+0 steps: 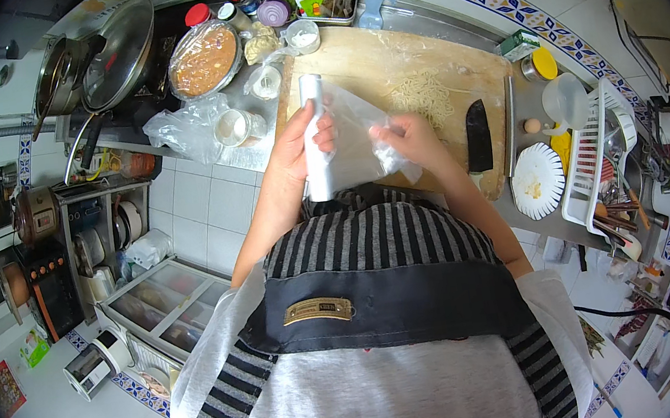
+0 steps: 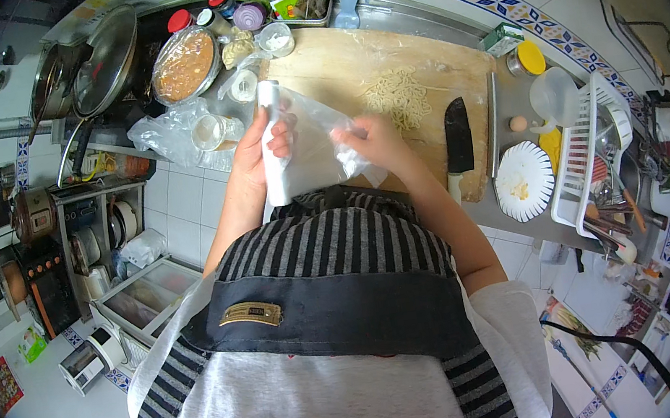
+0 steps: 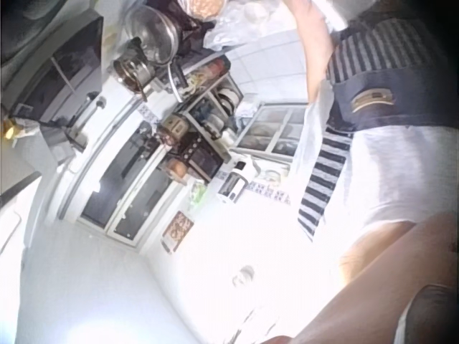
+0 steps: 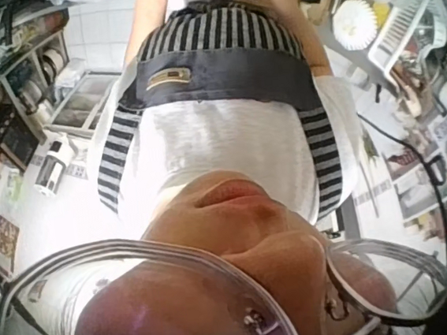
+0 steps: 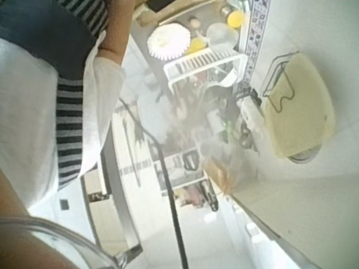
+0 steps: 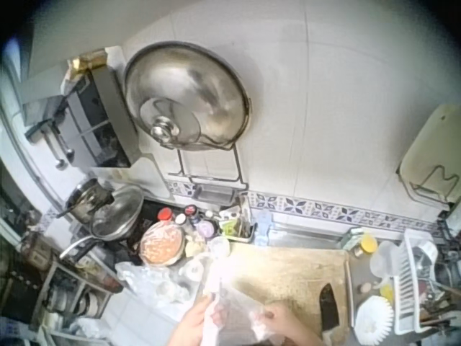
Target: The person portions hand-pulled noodles from a wooden board into small plastic bags, ties each bag, and places it aside. The person also briefly lifts and shakes the board to loosen noodles before continuing to fill and tie additional bags.
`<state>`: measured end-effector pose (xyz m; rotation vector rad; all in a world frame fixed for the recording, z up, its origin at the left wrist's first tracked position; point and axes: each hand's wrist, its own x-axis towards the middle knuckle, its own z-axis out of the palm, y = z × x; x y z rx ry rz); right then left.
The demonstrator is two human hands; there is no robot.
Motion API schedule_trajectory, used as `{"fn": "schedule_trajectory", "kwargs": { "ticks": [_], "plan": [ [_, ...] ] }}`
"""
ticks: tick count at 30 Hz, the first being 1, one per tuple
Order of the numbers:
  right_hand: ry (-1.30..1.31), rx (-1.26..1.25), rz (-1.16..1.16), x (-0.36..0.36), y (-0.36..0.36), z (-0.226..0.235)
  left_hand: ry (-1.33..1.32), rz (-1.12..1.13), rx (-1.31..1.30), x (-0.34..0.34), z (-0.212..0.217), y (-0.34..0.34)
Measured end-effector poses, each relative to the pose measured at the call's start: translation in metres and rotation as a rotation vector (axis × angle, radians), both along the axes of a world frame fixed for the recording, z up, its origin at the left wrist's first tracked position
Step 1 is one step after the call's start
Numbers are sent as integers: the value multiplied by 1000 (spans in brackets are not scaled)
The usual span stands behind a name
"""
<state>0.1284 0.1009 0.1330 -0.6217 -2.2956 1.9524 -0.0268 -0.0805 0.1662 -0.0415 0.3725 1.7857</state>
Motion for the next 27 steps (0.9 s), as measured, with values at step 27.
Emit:
{"fn": "schedule_trajectory", "kwargs": {
  "ticks": [27],
  "plan": [
    [306, -1068, -460, 67, 126, 17, 479, -579, -282, 17, -44, 236]
  ]
}}
